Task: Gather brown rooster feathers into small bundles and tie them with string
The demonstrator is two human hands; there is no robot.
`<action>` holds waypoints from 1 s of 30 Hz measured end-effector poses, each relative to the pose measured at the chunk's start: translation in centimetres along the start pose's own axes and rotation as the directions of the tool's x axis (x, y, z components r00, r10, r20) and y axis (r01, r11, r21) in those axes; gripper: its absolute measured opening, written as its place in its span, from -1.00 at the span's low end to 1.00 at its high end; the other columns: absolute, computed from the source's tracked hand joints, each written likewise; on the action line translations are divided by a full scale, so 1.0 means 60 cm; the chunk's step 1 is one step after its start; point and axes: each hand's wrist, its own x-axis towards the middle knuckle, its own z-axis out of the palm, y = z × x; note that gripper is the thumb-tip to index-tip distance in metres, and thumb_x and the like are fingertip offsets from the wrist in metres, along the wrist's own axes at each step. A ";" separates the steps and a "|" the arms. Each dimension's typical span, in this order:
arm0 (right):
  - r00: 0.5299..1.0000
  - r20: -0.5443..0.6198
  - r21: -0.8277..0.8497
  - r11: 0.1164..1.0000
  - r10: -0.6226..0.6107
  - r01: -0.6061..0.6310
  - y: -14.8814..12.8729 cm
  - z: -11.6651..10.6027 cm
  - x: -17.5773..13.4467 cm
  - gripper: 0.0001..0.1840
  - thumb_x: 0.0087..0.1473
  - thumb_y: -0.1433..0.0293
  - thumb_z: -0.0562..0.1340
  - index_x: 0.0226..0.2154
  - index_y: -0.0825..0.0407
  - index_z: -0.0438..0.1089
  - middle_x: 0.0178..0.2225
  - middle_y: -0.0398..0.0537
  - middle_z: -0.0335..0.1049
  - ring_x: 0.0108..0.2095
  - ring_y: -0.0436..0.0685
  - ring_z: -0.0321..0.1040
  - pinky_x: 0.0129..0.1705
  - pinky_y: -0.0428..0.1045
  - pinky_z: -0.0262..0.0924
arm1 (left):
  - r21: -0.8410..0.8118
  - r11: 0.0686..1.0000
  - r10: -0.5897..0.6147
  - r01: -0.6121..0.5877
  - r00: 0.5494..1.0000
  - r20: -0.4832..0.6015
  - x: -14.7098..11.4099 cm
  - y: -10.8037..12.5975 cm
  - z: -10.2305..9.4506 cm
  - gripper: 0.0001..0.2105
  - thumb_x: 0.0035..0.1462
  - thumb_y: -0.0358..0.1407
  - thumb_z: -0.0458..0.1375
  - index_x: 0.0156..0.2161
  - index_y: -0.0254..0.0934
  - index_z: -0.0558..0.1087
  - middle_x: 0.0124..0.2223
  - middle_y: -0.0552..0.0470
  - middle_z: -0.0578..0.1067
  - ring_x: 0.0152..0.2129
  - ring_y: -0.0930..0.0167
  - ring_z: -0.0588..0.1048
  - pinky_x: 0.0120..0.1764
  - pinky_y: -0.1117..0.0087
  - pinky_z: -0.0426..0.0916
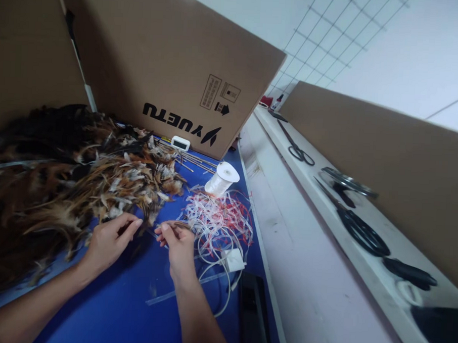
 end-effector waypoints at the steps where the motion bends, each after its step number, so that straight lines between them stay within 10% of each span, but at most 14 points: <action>1: 1.000 -0.003 -0.007 1.000 0.006 -0.006 0.001 0.001 0.000 -0.76 -0.11 0.25 0.37 -0.46 0.10 0.47 -0.52 -0.07 0.48 -0.56 -0.04 0.31 -0.52 -0.13 0.15 | -0.001 1.000 0.019 -0.019 1.000 -0.022 -0.003 0.004 -0.002 -0.82 0.21 -0.19 0.06 -0.31 -0.23 0.42 -0.60 0.18 0.39 -0.67 0.49 0.39 -0.47 0.49 0.24; 6: 0.998 -0.002 -0.079 0.995 -0.057 0.057 0.005 0.002 -0.002 -0.80 -0.09 0.27 0.35 -0.48 0.09 0.48 -0.57 -0.16 0.38 -0.60 -0.07 0.23 -0.54 -0.13 0.13 | -0.124 0.992 0.015 -0.018 1.000 -0.021 -0.011 0.017 -0.005 -0.74 0.21 -0.24 0.06 -0.03 -0.27 0.33 -0.55 0.18 0.41 -0.63 0.49 0.39 -0.46 0.49 0.26; 12: 0.978 0.126 -0.229 0.954 -0.169 0.194 -0.001 0.003 -0.006 -0.83 -0.02 0.28 0.32 -0.47 0.07 0.50 -0.52 -0.16 0.36 -0.59 -0.08 0.18 -0.55 -0.12 0.10 | -0.418 0.858 -0.105 0.299 0.898 0.426 -0.003 0.030 -0.006 -0.69 0.20 -0.09 0.03 -0.38 -0.29 0.41 -0.55 0.15 0.39 -0.73 0.57 0.25 -0.61 0.52 0.14; 18: 0.956 0.202 -0.333 0.903 -0.214 0.272 -0.005 0.005 -0.012 -0.78 0.03 0.29 0.28 -0.55 0.04 0.49 -0.45 -0.09 0.42 -0.48 0.01 0.28 -0.44 -0.08 0.18 | -0.546 0.673 -0.144 0.498 0.813 0.565 0.000 0.032 0.000 -0.66 0.11 -0.05 0.13 -0.45 -0.33 0.40 -0.51 0.09 0.42 -0.73 0.60 0.20 -0.64 0.55 0.04; 24: 0.984 0.089 -0.319 0.932 -0.154 0.174 -0.002 -0.005 -0.007 -0.79 0.04 0.23 0.25 -0.36 0.04 0.48 -0.54 -0.17 0.37 -0.55 -0.02 0.23 -0.46 -0.09 0.17 | -0.640 0.545 -0.255 0.542 0.834 0.490 0.005 0.030 -0.006 -0.70 0.08 -0.09 0.19 -0.44 -0.33 0.39 -0.53 0.12 0.39 -0.73 0.63 0.16 -0.65 0.57 -0.05; 30: 0.961 0.089 -0.572 0.776 -0.262 0.264 0.017 -0.008 -0.001 -0.87 0.07 0.35 0.20 -0.38 0.00 0.47 -0.43 -0.12 0.42 -0.42 0.05 0.32 -0.33 -0.06 0.21 | -0.777 0.449 -0.396 0.441 0.878 0.269 0.018 0.030 -0.015 -0.73 0.00 -0.13 0.27 -0.40 -0.32 0.40 -0.49 0.13 0.39 -0.71 0.64 0.22 -0.65 0.60 -0.03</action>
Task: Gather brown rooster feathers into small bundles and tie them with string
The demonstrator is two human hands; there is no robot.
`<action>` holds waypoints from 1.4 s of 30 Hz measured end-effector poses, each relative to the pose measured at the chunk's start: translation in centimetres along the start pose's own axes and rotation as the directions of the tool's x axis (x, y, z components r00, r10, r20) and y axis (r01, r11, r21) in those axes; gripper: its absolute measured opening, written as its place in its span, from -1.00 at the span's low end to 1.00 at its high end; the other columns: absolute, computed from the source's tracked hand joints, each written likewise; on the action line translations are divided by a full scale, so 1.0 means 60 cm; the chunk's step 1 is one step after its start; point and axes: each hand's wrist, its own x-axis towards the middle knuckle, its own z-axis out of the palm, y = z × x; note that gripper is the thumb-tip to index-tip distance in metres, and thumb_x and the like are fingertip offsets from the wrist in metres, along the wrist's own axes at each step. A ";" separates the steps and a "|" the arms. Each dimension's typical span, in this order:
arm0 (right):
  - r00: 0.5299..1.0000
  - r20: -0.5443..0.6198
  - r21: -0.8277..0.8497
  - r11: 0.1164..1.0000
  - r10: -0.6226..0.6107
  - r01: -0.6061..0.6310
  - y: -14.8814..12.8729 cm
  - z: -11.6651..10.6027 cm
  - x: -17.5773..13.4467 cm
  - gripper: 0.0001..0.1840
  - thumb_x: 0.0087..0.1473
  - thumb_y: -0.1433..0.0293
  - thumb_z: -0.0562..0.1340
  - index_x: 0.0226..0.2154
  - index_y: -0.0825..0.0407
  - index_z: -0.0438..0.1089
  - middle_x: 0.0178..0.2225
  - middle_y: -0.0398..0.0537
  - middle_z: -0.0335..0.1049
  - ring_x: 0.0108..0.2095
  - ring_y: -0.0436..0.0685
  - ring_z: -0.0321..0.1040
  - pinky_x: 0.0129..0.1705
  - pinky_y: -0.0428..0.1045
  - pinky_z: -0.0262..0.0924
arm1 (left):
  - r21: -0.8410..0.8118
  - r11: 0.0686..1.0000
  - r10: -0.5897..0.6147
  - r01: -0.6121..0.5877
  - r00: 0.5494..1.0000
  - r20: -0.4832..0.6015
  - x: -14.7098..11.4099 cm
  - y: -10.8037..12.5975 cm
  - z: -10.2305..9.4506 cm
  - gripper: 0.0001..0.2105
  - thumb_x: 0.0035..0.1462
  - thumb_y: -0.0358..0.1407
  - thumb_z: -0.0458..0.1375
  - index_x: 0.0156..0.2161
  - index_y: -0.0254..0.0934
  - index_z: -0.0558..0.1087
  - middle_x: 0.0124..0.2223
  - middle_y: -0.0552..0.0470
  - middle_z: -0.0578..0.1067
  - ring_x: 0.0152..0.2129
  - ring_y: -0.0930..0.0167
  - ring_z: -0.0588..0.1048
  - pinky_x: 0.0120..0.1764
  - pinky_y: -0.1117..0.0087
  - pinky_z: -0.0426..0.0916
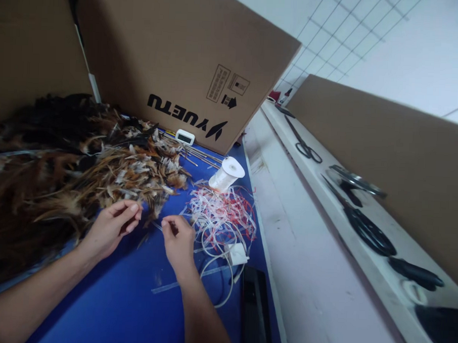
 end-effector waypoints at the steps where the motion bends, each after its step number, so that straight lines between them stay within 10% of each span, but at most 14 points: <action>1: 0.999 0.020 -0.038 0.999 -0.032 0.033 0.001 0.004 -0.001 -0.87 0.07 0.37 0.19 -0.37 -0.01 0.47 -0.41 -0.11 0.43 -0.40 0.06 0.33 -0.31 -0.05 0.21 | -0.012 1.000 0.019 -0.019 1.000 -0.011 0.001 0.001 0.000 -0.73 0.00 -0.14 0.28 -0.40 -0.33 0.41 -0.50 0.13 0.39 -0.72 0.64 0.22 -0.66 0.60 -0.01; 18: 0.977 0.111 -0.542 0.813 -0.182 0.213 -0.024 0.037 0.029 -0.81 0.09 0.50 0.13 -0.44 -0.01 0.43 -0.43 -0.06 0.38 -0.43 0.08 0.30 -0.33 -0.05 0.10 | -0.077 0.993 0.091 -0.094 0.995 -0.044 0.015 -0.015 -0.005 -0.78 -0.04 -0.21 0.31 -0.39 -0.33 0.44 -0.53 0.13 0.41 -0.73 0.62 0.25 -0.67 0.58 0.07; 25: 0.999 -0.035 -0.054 0.998 0.041 -0.043 -0.001 0.015 0.017 -0.89 0.03 0.36 0.18 -0.45 -0.01 0.41 -0.55 -0.17 0.40 -0.54 0.04 0.30 -0.45 -0.07 0.15 | -0.092 0.993 0.064 -0.068 0.997 -0.044 0.014 -0.017 -0.003 -0.75 -0.08 -0.20 0.33 -0.38 -0.34 0.44 -0.53 0.14 0.41 -0.73 0.62 0.25 -0.67 0.58 0.06; 42: 0.972 -0.021 0.562 0.807 0.232 -0.181 -0.018 0.008 0.006 -0.73 -0.07 0.27 0.33 -0.28 0.05 0.42 -0.41 -0.05 0.57 -0.52 0.04 0.43 -0.53 -0.09 0.16 | -0.083 0.996 -0.028 0.026 0.999 -0.018 0.006 -0.020 0.001 -0.73 -0.13 -0.19 0.36 -0.39 -0.33 0.45 -0.50 0.12 0.44 -0.72 0.62 0.26 -0.68 0.58 0.05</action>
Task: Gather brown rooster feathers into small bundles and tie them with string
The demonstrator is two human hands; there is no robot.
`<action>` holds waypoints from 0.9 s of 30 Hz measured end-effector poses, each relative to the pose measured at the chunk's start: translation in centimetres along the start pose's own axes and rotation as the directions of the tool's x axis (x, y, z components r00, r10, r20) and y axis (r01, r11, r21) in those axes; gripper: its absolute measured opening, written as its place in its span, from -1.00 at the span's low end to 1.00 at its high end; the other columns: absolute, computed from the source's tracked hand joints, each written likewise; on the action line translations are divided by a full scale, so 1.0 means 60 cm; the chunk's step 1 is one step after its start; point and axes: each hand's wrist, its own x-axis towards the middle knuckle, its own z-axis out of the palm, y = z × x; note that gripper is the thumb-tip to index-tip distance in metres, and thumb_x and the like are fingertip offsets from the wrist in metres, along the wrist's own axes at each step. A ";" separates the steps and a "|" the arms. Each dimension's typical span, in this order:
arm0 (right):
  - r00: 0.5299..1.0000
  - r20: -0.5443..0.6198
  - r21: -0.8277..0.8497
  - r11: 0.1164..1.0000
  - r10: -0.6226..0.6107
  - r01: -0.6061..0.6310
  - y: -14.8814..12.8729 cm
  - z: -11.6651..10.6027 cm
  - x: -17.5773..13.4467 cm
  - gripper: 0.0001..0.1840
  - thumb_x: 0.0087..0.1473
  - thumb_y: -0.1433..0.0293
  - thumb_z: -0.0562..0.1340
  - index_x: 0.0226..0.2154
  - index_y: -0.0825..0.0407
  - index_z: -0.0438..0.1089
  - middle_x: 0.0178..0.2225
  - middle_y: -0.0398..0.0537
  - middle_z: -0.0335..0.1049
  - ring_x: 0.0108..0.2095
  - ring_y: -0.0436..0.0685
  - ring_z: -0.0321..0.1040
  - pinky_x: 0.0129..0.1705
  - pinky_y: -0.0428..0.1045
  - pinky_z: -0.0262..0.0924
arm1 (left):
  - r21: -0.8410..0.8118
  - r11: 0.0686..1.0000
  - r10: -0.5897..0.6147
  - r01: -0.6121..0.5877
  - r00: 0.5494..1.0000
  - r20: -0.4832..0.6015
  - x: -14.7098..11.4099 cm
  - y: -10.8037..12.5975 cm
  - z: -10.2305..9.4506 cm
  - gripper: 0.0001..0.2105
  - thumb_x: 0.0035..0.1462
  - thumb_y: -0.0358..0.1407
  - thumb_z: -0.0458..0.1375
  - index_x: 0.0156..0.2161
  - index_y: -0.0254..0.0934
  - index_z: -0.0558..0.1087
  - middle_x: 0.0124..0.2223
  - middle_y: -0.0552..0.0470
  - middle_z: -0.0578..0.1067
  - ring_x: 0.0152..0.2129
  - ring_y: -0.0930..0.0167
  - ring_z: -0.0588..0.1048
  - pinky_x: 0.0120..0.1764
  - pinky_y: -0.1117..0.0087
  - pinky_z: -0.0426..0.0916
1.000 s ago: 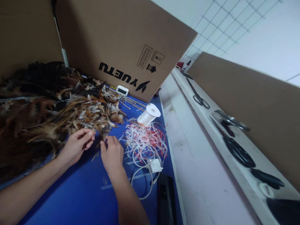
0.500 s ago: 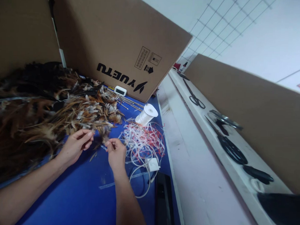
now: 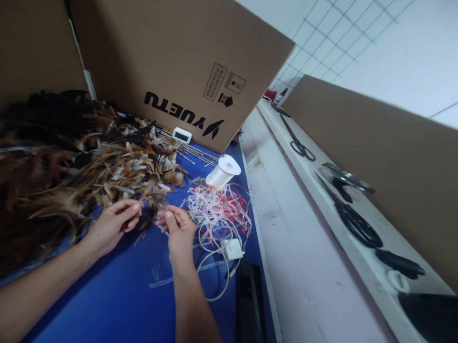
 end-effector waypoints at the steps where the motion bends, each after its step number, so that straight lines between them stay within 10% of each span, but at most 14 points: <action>1: 1.000 0.017 0.032 0.999 0.015 -0.015 -0.001 0.001 -0.002 -0.73 -0.08 0.28 0.34 -0.28 0.04 0.42 -0.40 -0.05 0.57 -0.52 0.04 0.43 -0.52 -0.09 0.17 | 0.005 1.000 -0.011 0.011 1.000 0.011 -0.002 0.000 0.001 -0.74 -0.12 -0.19 0.35 -0.39 -0.33 0.45 -0.49 0.11 0.45 -0.72 0.62 0.27 -0.68 0.58 0.05; 12: 0.969 0.240 -0.075 0.997 0.049 -0.032 0.003 0.014 -0.021 -0.88 -0.04 0.36 0.32 -0.39 0.04 0.41 -0.49 -0.12 0.52 -0.53 0.00 0.42 -0.47 -0.10 0.17 | 0.118 0.992 -0.052 0.039 0.993 0.110 -0.012 -0.005 0.000 -0.74 -0.08 -0.16 0.34 -0.36 -0.34 0.53 -0.57 0.11 0.41 -0.70 0.61 0.23 -0.63 0.57 0.09; 22: 0.977 0.212 -0.253 0.967 0.016 0.040 0.008 0.007 -0.018 -0.90 -0.02 0.39 0.27 -0.37 0.05 0.47 -0.49 -0.13 0.52 -0.51 0.02 0.42 -0.44 -0.09 0.22 | 0.167 0.986 -0.033 0.008 0.989 0.147 -0.015 -0.007 0.002 -0.76 -0.04 -0.16 0.32 -0.37 -0.34 0.53 -0.51 0.12 0.39 -0.67 0.62 0.20 -0.63 0.56 0.08; 27: 0.993 0.108 -0.061 0.998 0.036 -0.030 0.007 0.003 -0.009 -0.83 -0.04 0.32 0.30 -0.35 0.05 0.40 -0.49 -0.11 0.53 -0.55 0.00 0.41 -0.49 -0.10 0.17 | 0.164 0.986 -0.060 0.034 0.986 0.156 -0.013 -0.009 0.002 -0.74 0.00 -0.13 0.29 -0.38 -0.33 0.48 -0.64 0.19 0.26 -0.67 0.58 0.17 -0.62 0.56 0.07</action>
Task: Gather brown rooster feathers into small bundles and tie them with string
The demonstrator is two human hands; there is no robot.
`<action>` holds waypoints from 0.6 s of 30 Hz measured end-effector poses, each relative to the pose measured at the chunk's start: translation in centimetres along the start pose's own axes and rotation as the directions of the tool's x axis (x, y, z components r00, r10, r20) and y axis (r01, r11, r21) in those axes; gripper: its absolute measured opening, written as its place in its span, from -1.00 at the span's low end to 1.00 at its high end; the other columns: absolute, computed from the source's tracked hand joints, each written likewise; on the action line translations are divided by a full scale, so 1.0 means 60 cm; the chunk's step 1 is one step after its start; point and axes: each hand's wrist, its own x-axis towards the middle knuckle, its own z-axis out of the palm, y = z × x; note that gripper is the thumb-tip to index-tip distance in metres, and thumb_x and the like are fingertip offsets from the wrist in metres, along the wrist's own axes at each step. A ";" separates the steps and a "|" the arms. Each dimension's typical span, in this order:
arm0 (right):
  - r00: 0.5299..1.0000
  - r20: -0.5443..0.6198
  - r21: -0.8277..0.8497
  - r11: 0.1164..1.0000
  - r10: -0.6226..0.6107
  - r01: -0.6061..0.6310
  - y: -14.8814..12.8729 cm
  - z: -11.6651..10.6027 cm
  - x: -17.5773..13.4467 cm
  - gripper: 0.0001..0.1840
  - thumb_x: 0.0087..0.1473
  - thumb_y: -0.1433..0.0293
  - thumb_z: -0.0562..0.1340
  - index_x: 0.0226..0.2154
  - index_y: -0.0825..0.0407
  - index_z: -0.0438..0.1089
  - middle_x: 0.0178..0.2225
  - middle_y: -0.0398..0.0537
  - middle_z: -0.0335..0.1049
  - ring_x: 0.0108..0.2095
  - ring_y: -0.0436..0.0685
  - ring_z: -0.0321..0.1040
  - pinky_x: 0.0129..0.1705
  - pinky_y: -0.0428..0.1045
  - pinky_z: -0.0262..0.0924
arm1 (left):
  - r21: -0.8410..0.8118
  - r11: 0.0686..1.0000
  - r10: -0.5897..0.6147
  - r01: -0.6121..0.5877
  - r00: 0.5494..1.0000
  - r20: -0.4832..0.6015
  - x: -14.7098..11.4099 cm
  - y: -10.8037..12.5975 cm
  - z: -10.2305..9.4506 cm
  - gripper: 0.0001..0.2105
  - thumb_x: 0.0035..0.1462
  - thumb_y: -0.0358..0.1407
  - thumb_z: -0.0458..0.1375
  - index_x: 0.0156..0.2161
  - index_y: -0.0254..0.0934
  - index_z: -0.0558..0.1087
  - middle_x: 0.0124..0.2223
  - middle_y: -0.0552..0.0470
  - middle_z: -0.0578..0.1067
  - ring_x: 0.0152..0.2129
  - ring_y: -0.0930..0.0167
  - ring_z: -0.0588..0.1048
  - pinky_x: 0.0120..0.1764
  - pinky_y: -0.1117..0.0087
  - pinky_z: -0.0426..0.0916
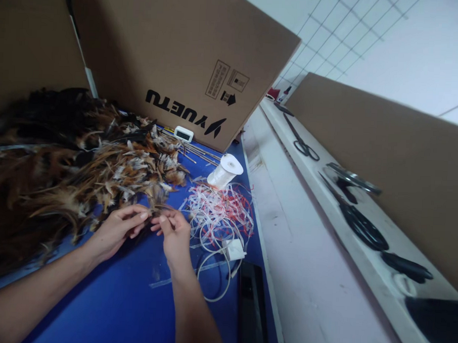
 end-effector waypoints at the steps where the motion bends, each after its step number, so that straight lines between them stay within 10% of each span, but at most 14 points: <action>1: 1.000 -0.002 0.063 0.998 0.016 -0.016 -0.003 -0.001 0.001 -0.78 -0.05 0.32 0.32 -0.31 0.05 0.39 -0.47 -0.10 0.54 -0.54 0.01 0.41 -0.48 -0.10 0.18 | -0.001 1.000 -0.010 0.010 1.000 0.007 0.000 -0.001 -0.001 -0.74 0.01 -0.13 0.28 -0.38 -0.33 0.47 -0.65 0.19 0.25 -0.67 0.58 0.16 -0.62 0.56 0.07; 18: 0.997 0.061 0.218 0.974 0.053 -0.065 -0.017 -0.004 0.000 -0.80 -0.02 0.27 0.32 -0.46 0.01 0.33 -0.50 -0.20 0.43 -0.51 -0.01 0.32 -0.44 -0.10 0.16 | 0.104 0.994 -0.057 0.040 0.983 0.172 -0.007 0.004 -0.001 -0.72 0.04 -0.11 0.23 -0.41 -0.34 0.44 -0.57 0.16 0.30 -0.66 0.58 0.20 -0.60 0.54 0.09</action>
